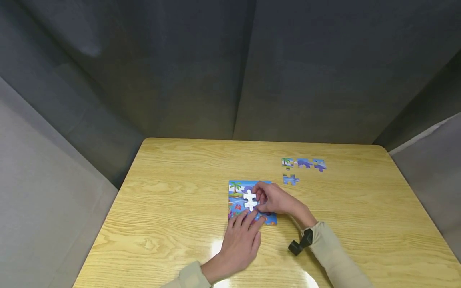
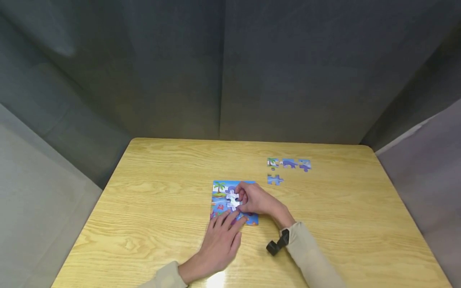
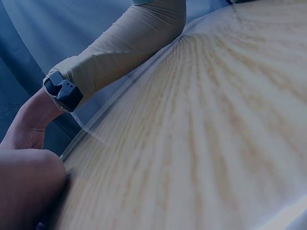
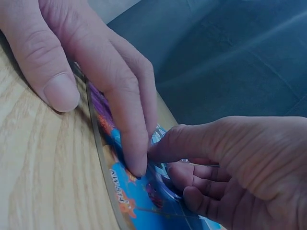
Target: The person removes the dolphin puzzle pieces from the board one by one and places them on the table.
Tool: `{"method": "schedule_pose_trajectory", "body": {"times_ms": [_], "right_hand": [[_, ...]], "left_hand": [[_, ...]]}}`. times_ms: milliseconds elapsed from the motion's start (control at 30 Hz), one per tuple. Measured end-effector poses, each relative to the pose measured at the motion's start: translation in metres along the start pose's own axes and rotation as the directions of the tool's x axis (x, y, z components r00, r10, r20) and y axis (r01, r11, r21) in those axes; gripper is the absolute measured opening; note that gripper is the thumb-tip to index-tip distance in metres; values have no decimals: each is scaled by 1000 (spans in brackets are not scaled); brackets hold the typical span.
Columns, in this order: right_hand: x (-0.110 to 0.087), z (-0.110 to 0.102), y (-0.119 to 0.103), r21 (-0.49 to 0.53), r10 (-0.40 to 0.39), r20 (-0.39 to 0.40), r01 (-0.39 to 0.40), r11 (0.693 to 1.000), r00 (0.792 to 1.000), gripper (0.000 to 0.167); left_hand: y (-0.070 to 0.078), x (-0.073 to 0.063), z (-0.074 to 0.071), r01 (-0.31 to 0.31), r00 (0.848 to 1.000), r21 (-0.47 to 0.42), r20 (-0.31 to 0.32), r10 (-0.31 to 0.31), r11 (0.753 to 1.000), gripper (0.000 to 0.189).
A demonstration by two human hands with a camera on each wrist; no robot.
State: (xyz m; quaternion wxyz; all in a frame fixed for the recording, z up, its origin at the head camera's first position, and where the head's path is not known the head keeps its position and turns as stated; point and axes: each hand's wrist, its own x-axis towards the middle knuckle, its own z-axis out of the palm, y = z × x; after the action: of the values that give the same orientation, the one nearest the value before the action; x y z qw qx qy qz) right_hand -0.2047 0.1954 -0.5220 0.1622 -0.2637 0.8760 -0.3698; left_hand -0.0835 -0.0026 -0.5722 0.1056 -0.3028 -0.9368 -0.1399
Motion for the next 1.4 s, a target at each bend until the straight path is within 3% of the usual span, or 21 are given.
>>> {"method": "schedule_pose_trajectory", "body": {"times_ms": [567,900,1400], "right_hand": [[-1,5,4,-88,-97,-58,91,992,994,45],[-2,6,8,-73,-124,-98,117,990,987,42],[-21,-18,25,-66,-162,-239,150,986,957,46]], "left_hand": [[0,0,-1,-16,999,-2,27,16,1000,46],[0,0,-4,-5,999,-8,38,5,1000,46],[-1,1,2,-8,1000,-12,20,9,1000,46]]}}
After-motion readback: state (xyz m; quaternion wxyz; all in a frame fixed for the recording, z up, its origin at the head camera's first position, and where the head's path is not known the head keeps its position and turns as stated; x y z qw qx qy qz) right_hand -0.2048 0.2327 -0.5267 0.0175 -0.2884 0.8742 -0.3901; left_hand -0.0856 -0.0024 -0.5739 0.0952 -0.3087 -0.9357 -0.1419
